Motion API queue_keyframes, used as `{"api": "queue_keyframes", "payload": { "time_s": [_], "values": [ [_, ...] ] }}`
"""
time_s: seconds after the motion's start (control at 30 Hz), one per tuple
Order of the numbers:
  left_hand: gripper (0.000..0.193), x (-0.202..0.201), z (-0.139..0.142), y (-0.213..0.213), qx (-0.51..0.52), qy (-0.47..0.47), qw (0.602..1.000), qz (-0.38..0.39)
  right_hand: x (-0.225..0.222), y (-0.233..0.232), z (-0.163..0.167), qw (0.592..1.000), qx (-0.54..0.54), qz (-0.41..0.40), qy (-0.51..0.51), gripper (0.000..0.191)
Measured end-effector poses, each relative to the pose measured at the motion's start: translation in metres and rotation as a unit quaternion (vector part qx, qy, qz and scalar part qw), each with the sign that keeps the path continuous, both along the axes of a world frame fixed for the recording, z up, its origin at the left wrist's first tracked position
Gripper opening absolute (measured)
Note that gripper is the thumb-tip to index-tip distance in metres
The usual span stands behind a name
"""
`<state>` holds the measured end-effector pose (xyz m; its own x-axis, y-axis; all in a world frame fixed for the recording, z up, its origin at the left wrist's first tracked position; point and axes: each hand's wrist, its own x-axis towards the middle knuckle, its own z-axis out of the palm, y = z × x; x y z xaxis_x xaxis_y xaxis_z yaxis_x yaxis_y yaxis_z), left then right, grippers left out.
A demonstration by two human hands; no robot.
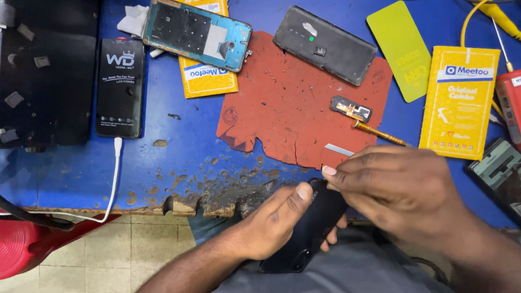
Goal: The person repairs a smartphone at a workbench. They pry open the phone's back cover, remove the battery and internal components, unscrew parts with a screwdriver, handle a replacement battery, and reassemble the phone by pressing the cover back on and tightening screws.
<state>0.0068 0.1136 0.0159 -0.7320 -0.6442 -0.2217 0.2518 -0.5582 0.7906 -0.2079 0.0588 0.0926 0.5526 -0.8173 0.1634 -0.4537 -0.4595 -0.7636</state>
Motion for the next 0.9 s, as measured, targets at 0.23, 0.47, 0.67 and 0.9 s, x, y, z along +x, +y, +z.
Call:
{"api": "queue_keyframes", "payload": {
  "time_s": [0.23, 0.47, 0.67, 0.9],
  "values": [
    [0.088, -0.002, 0.004, 0.007, -0.008, -0.011, 1.000, -0.019, -0.022, -0.017, -0.014, 0.974, 0.215, 0.047, -0.051, 0.012],
    [0.088, -0.001, 0.003, 0.006, -0.004, -0.012, 1.000, -0.027, -0.020, -0.025, -0.012, 0.958, 0.276, 0.056, -0.052, 0.013],
    [0.088, 0.001, 0.004, 0.006, -0.016, -0.002, 1.000, -0.014, -0.007, 0.007, 0.002, 1.000, -0.012, 0.013, 0.010, 0.018],
    [0.087, -0.001, -0.001, 0.007, 0.006, 0.014, 1.000, -0.009, 0.004, 0.021, 0.001, 0.997, -0.068, -0.036, -0.009, 0.020]
  ]
}}
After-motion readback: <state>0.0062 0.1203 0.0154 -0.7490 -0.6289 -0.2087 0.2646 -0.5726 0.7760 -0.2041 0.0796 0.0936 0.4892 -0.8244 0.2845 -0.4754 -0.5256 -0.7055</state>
